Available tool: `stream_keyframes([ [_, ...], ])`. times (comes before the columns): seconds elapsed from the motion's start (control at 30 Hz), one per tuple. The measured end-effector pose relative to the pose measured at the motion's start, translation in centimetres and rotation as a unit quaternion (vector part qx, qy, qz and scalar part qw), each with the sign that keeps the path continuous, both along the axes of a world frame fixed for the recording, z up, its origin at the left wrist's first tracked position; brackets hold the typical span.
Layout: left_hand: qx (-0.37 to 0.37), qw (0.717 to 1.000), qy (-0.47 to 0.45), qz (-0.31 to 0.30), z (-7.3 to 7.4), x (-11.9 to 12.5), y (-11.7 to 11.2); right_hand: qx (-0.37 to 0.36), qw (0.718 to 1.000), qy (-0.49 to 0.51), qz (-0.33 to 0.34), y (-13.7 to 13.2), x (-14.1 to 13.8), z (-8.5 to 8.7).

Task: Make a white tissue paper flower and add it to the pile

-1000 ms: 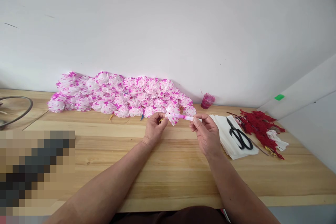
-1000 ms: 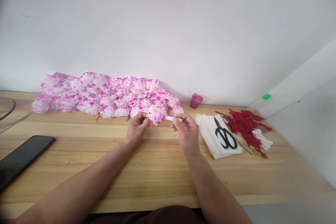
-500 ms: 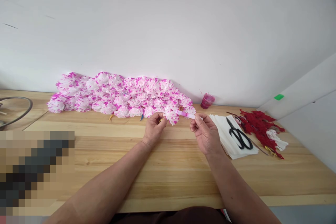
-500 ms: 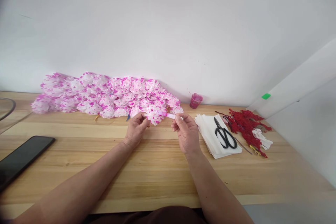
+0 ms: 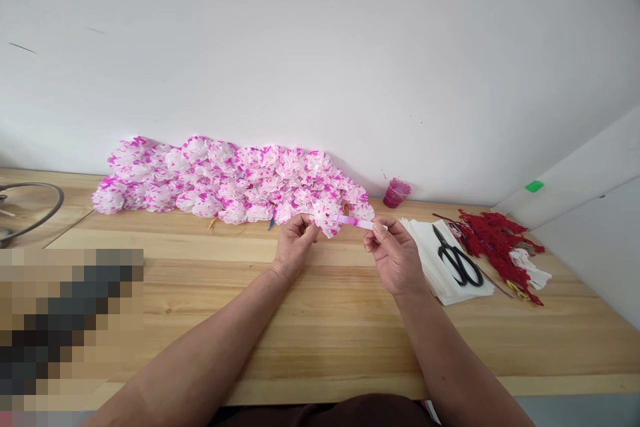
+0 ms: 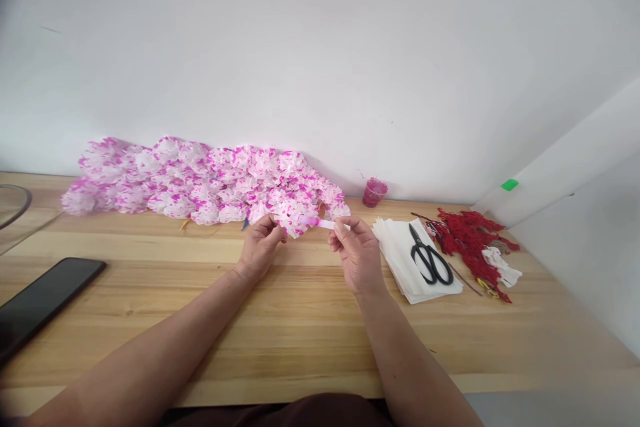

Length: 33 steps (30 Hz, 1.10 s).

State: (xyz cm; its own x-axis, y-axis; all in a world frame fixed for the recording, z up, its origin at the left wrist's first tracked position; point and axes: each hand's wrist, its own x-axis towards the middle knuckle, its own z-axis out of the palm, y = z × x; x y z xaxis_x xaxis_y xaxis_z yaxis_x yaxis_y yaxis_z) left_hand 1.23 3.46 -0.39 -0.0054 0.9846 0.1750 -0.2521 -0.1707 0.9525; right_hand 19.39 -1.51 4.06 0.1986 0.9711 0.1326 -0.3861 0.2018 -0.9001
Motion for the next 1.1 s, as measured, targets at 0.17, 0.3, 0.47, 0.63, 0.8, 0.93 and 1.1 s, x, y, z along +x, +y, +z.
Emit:
stream_keyframes([
  [0.17, -0.004, 1.0, -0.014, -0.009, -0.4, -0.1, 0.1, 0.022, 0.997, -0.067, -0.018, -0.1, -0.1, -0.3],
  [0.3, -0.007, 0.997, -0.057, -0.044, -1.4, -0.1, 0.5, 0.015, 0.999, -0.043, -0.021, -0.1, 0.2, 0.0],
  [0.47, 0.002, 0.993, -0.087, -0.079, -1.7, -0.1, 0.6, -0.015, 0.998, 0.049, -0.032, 0.1, 0.5, 0.6],
  [0.63, -0.018, 0.987, -0.116, -0.106, -0.7, 0.3, 0.0, -0.022, 0.998, 0.047, -0.026, 0.0, 0.3, 0.4],
  [0.8, -0.023, 0.985, -0.129, -0.111, -0.1, 0.5, -0.2, -0.02, 0.999, 0.038, -0.022, 0.0, 0.3, 0.1],
  [0.93, -0.018, 0.987, -0.125, -0.097, -0.6, 0.5, 0.0, -0.022, 0.999, 0.003, -0.03, 0.0, 0.3, 0.1],
  [1.1, -0.021, 0.986, -0.132, -0.097, -0.7, 0.5, 0.1, -0.022, 0.999, 0.024, -0.026, 0.1, 0.3, 0.3],
])
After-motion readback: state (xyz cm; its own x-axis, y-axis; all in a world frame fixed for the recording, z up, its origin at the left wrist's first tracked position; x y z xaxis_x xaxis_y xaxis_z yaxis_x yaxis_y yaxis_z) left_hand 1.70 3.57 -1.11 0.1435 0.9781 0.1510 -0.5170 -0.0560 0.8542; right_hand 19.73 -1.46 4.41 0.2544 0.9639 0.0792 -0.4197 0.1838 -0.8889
